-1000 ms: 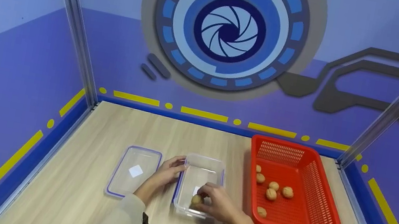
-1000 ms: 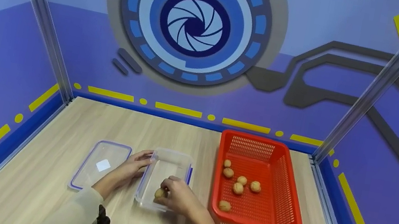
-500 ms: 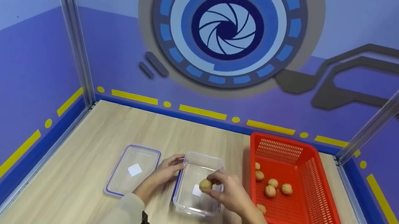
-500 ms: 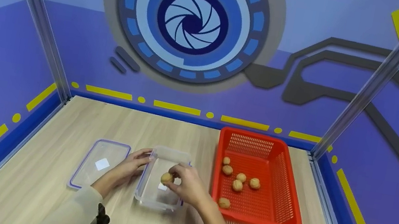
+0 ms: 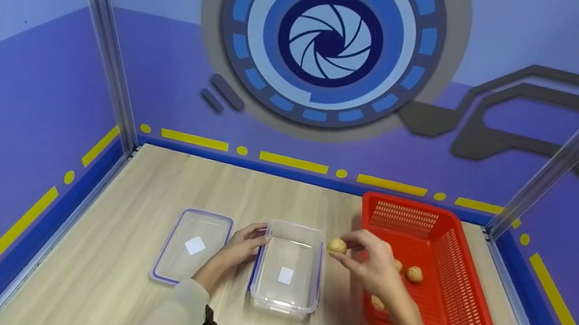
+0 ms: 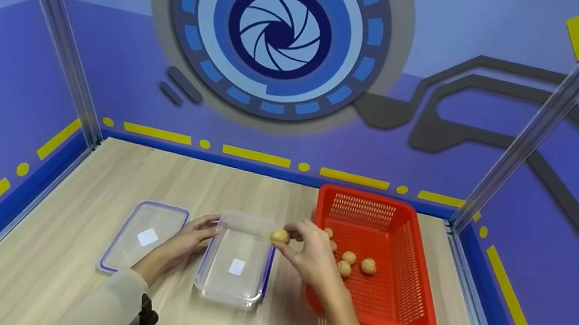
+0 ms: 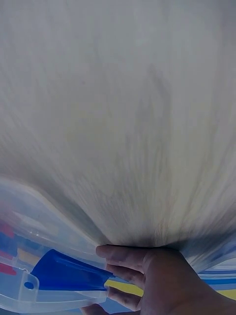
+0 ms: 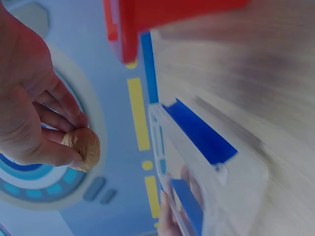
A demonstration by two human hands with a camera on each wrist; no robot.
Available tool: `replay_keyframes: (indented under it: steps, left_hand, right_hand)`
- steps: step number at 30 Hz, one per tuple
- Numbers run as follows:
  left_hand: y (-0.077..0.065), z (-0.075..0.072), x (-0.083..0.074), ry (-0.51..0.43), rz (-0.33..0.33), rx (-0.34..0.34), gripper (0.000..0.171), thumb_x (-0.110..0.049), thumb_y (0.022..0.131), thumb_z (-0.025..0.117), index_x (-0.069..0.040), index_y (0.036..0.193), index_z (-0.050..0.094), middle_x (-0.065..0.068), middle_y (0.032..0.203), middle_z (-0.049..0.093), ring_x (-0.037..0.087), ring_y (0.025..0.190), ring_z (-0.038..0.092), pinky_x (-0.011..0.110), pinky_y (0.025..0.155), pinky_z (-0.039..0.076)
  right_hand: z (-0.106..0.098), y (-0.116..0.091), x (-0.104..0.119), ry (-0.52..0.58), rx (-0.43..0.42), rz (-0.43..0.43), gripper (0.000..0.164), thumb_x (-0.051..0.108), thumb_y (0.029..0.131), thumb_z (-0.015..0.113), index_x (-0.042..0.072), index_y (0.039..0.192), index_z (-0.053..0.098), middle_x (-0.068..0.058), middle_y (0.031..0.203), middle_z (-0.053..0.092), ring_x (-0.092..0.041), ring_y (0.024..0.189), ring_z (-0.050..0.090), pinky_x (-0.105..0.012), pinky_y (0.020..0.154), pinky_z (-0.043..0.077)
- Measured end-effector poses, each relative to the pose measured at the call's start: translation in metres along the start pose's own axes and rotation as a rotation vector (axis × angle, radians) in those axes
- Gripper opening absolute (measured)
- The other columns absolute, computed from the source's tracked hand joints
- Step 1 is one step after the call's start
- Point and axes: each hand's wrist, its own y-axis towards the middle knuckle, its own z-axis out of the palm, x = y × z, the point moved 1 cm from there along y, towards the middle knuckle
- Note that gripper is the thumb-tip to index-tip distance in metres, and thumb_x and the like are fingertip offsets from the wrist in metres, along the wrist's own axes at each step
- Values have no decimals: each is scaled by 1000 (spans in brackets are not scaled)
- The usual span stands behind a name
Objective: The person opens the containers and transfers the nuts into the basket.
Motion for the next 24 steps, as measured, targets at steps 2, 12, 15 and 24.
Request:
replay_keyframes:
  steps: [2,12,15,24]
  left_hand:
    - [0,0,-1,3,0,3,57,-19,109,61,2,158,41,27,157,48,43,134,57,45,103,56]
    - [0,-1,-1,11,-18,-8,56,-19,108,62,0,158,43,25,157,50,41,135,57,43,102,56]
    - [0,-1,-1,16,-18,-12,55,-19,108,61,-1,158,44,24,156,51,42,135,57,43,102,56]
    - [-1,0,-2,21,-33,-7,56,-21,108,61,-3,159,44,24,156,51,42,137,56,45,106,54]
  right_hand:
    - [-7,0,-3,17,-24,22,30,14,83,93,12,108,76,6,103,74,-15,91,72,-41,84,63]
    - [-32,-7,-29,7,-137,96,33,8,82,93,6,110,76,-1,104,75,-20,94,73,-38,84,63]
    - [-36,-10,-40,17,-161,157,33,10,84,92,6,113,75,-3,106,75,-23,97,74,-27,86,60]
    - [-37,-24,-74,59,-240,304,33,12,89,88,2,117,74,-12,111,76,-29,103,72,-30,88,59]
